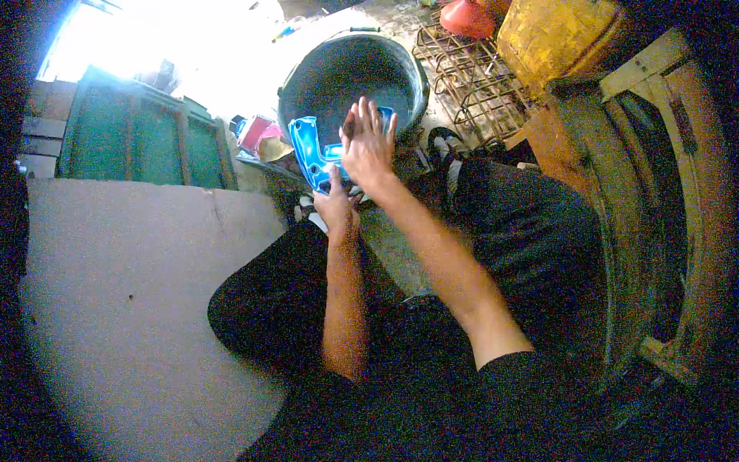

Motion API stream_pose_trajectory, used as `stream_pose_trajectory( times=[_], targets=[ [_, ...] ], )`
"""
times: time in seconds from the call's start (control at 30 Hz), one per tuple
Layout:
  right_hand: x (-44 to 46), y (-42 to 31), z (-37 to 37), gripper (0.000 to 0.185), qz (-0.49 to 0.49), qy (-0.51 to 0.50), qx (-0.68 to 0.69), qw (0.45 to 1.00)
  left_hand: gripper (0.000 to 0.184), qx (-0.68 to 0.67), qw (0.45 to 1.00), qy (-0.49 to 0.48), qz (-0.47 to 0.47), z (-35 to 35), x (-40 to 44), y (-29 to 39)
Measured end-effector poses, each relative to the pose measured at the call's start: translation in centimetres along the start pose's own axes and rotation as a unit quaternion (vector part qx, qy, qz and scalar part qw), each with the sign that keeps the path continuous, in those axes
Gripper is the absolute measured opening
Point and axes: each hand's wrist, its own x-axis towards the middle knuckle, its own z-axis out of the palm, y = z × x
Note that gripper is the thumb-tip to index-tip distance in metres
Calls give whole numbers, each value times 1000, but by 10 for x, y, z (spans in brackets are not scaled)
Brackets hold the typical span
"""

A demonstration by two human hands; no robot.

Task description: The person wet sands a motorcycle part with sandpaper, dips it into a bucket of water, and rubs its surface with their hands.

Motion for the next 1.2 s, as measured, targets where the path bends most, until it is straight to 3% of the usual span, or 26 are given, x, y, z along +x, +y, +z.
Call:
stream_pose_trajectory(
  times=[0.27,0.33,0.47,0.5,0.53,0.6,0.63,0.77,0.97,1.07,1.2],
  targets=[
    [-42,-6,-8,62,21,10,30,999,27,135,990,34,9,1,-22,12],
    [-18,-2,-6,62,68,11,35,997,27,30,1000,6,-7,-4,-17,1],
    [-2,14,-1,63,62,23,24,998,32,10,1000,14,-24,3,-24,10],
    [-6,17,2,57,15,86,17,996,33,17,999,20,-44,1,-21,7],
    [-13,20,2,57,15,86,16,996,33,16,999,19,-45,2,-22,7],
    [-31,25,0,51,-22,136,158,978,36,-5,999,9,-51,2,-24,8],
    [-38,23,-7,51,-32,175,131,975,39,8,998,0,-64,-1,-22,8],
    [-49,28,-19,53,-20,99,60,993,35,19,996,20,-88,3,-26,14],
    [-52,20,-26,45,0,93,10,996,37,14,997,21,-79,3,-25,14],
    [-52,20,-18,47,12,100,53,994,37,21,997,6,-77,-1,-22,12],
    [-13,30,-7,50,48,63,-5,997,37,30,996,2,-84,-1,-22,13]
  ],
)
